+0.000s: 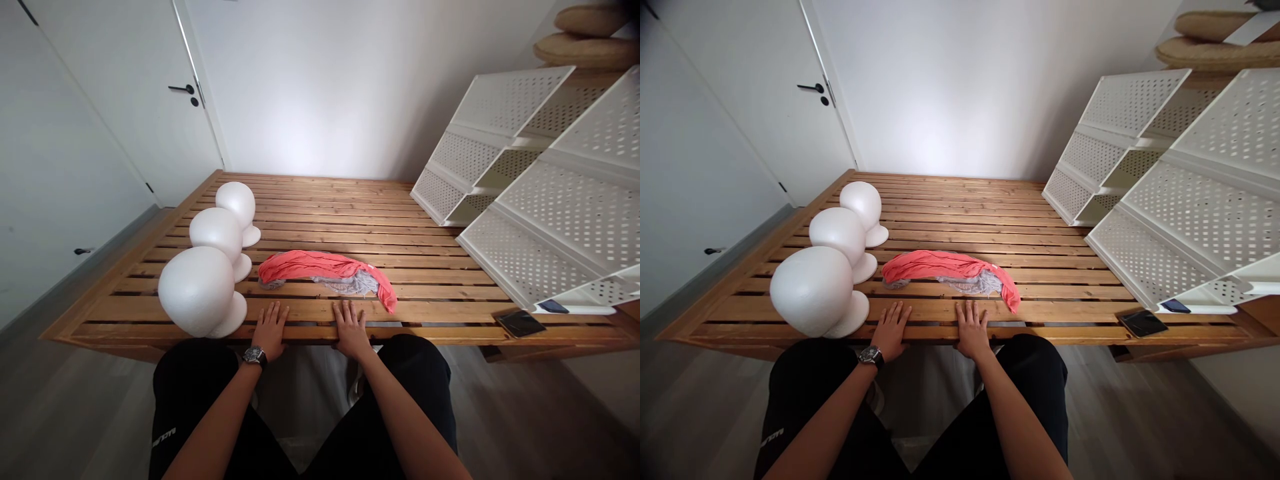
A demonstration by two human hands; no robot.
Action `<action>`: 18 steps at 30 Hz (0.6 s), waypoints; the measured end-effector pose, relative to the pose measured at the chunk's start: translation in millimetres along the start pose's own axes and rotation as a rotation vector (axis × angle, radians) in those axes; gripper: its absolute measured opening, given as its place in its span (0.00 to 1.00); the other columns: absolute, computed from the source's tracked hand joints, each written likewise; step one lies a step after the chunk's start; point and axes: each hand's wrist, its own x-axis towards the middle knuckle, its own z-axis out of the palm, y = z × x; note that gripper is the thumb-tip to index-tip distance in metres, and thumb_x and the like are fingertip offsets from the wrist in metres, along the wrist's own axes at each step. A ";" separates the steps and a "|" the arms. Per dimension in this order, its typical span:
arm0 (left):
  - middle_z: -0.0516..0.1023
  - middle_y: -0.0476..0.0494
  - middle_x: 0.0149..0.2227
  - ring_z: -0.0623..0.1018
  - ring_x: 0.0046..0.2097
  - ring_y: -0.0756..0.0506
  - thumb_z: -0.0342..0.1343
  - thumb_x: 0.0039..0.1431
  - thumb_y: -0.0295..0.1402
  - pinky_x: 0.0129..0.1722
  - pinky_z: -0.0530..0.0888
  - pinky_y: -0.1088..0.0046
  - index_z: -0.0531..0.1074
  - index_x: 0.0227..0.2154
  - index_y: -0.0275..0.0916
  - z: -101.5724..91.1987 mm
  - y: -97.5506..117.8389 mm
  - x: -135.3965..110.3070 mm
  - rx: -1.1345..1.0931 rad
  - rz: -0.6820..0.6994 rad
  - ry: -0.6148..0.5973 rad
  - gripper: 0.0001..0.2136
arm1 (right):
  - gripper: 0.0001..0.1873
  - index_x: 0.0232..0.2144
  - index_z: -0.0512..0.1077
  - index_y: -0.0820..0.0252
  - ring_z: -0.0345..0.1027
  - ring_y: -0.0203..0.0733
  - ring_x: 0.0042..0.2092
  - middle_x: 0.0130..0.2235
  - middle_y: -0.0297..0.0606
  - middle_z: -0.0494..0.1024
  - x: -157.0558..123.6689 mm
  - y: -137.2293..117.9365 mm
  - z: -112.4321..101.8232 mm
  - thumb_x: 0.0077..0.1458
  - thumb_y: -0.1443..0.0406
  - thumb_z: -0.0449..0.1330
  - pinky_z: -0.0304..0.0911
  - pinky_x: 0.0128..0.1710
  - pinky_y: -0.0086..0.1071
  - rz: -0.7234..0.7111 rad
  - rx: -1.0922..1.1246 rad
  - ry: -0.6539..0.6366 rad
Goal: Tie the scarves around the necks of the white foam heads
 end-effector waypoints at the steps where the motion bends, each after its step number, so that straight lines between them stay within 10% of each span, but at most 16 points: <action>1: 0.46 0.32 0.75 0.46 0.76 0.32 0.70 0.47 0.43 0.73 0.45 0.47 0.48 0.73 0.43 0.5 -0.1 0.1 0.002 0.000 0.002 0.53 | 0.68 0.75 0.35 0.58 0.23 0.67 0.75 0.76 0.53 0.33 0.0 0.0 -0.3 0.45 0.56 0.72 0.22 0.68 0.66 0.002 0.000 -0.005; 18: 0.45 0.30 0.75 0.46 0.75 0.29 0.72 0.42 0.50 0.73 0.42 0.45 0.53 0.72 0.40 -12.1 4.4 1.3 -0.124 -0.017 -0.055 0.56 | 0.66 0.75 0.39 0.58 0.20 0.68 0.75 0.76 0.53 0.31 -2.6 -1.1 -19.3 0.46 0.54 0.72 0.22 0.68 0.69 -0.005 0.114 -0.106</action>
